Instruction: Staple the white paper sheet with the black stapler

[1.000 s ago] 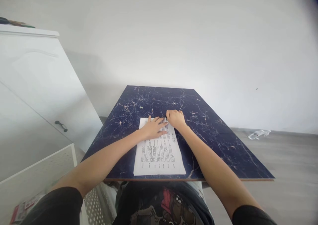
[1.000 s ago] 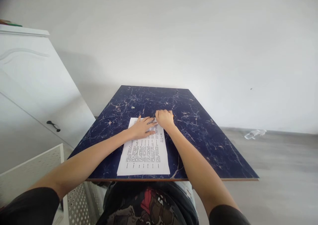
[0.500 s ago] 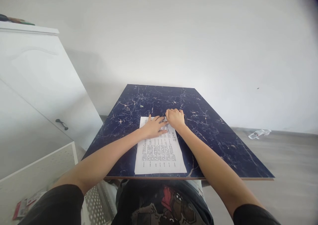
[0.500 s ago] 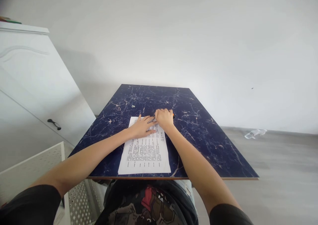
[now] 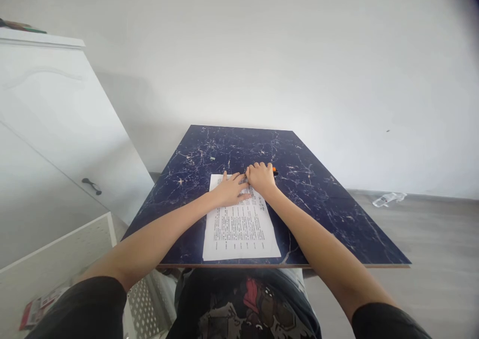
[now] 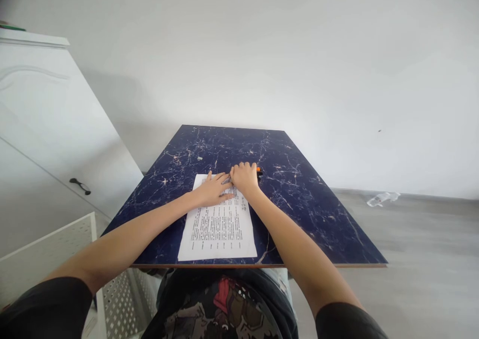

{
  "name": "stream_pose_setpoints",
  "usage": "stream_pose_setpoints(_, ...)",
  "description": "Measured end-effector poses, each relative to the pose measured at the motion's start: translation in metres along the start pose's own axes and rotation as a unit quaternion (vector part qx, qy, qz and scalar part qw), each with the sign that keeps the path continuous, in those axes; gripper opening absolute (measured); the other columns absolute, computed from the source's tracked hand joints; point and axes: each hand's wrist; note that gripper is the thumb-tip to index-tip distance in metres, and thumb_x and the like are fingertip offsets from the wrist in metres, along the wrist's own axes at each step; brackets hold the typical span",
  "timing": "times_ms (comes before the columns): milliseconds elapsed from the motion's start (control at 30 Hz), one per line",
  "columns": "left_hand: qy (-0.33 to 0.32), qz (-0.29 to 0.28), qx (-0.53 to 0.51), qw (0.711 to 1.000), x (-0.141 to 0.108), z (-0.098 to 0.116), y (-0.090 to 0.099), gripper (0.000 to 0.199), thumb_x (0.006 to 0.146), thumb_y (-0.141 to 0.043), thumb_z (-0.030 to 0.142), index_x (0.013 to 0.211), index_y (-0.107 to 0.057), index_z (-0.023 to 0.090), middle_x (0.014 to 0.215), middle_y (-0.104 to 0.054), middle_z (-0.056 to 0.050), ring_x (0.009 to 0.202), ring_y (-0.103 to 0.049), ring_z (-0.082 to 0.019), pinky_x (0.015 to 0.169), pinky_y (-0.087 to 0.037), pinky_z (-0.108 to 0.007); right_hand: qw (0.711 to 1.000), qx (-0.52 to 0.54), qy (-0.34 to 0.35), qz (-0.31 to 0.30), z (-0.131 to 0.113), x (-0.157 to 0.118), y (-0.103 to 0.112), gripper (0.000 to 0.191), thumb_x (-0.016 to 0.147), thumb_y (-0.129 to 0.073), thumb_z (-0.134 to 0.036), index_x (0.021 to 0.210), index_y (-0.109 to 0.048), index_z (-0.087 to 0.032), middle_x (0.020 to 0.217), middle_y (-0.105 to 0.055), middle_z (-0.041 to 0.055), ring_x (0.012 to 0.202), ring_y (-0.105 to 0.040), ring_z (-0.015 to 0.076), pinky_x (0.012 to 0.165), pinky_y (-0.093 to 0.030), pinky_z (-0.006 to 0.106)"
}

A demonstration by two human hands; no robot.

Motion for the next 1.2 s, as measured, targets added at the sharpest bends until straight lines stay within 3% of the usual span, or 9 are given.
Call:
stream_pose_setpoints(200,-0.006,0.015,0.005,1.0,-0.001,0.0,0.0,0.061,0.102,-0.032,0.065,0.151,-0.047,0.032,0.164,-0.031,-0.012,0.151,-0.026,-0.04,0.114,-0.012,-0.08,1.0,0.018,-0.007,0.019,0.001,0.002,-0.003,0.05,0.107,-0.024,-0.029,0.094,-0.07,-0.012,0.102,-0.073,0.0182,0.097,-0.061,0.0298,0.09,-0.034,0.044)
stream_pose_setpoints(300,-0.008,0.009,0.004,1.0,-0.002,-0.001,0.0,0.062,0.102,-0.031,0.065,0.154,-0.041,0.033,0.165,-0.029,-0.012,0.152,-0.024,-0.04,0.115,-0.012,-0.079,0.998,0.051,-0.045,0.013,0.006,0.004,-0.001,0.05,0.108,-0.025,-0.029,0.092,-0.071,-0.014,0.099,-0.075,0.0148,0.095,-0.064,0.0266,0.087,-0.035,0.038)
stream_pose_setpoints(500,-0.005,0.008,-0.015,1.0,-0.004,-0.001,0.002,0.06,0.102,-0.03,0.065,0.156,-0.037,0.037,0.168,-0.026,-0.008,0.153,-0.022,-0.039,0.116,-0.011,-0.078,0.982,0.156,-0.109,-0.002,0.024,0.007,0.001,0.056,0.108,-0.026,-0.038,0.088,-0.074,-0.019,0.089,-0.076,0.0091,0.078,-0.068,0.019,0.068,-0.036,0.028)
stream_pose_setpoints(900,-0.006,0.0,-0.026,1.0,-0.004,-0.002,0.004,0.06,0.102,-0.027,0.065,0.156,-0.036,0.039,0.168,-0.026,-0.006,0.154,-0.019,-0.038,0.119,-0.01,-0.073,0.973,0.13,-0.185,0.049,0.057,0.012,-0.007,0.061,0.107,-0.031,-0.043,0.083,-0.079,-0.015,0.081,-0.075,0.0142,0.076,-0.071,0.0233,0.069,-0.042,0.028)
stream_pose_setpoints(1067,-0.008,-0.009,-0.036,0.999,-0.005,-0.005,0.003,0.061,0.103,-0.027,0.065,0.157,-0.036,0.038,0.169,-0.025,-0.005,0.156,-0.016,-0.038,0.119,-0.007,-0.074,0.955,0.138,-0.254,0.067,0.08,0.009,-0.007,0.059,0.106,-0.033,-0.042,0.086,-0.08,-0.013,0.083,-0.074,0.0171,0.08,-0.071,0.0248,0.072,-0.042,0.028)
stream_pose_setpoints(1200,-0.021,0.0,-0.047,0.999,-0.004,-0.01,0.001,0.059,0.103,-0.032,0.063,0.156,-0.038,0.039,0.168,-0.027,-0.004,0.156,-0.018,-0.036,0.121,-0.01,-0.071,0.938,0.172,-0.29,0.08,0.086,0.007,-0.005,0.064,0.107,-0.028,-0.043,0.084,-0.079,-0.013,0.081,-0.074,0.0177,0.079,-0.07,0.0263,0.07,-0.04,0.029)
Point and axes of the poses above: each hand's wrist, its own x-axis towards the middle knuckle, its own y-axis out of the back of the hand, z = x × y
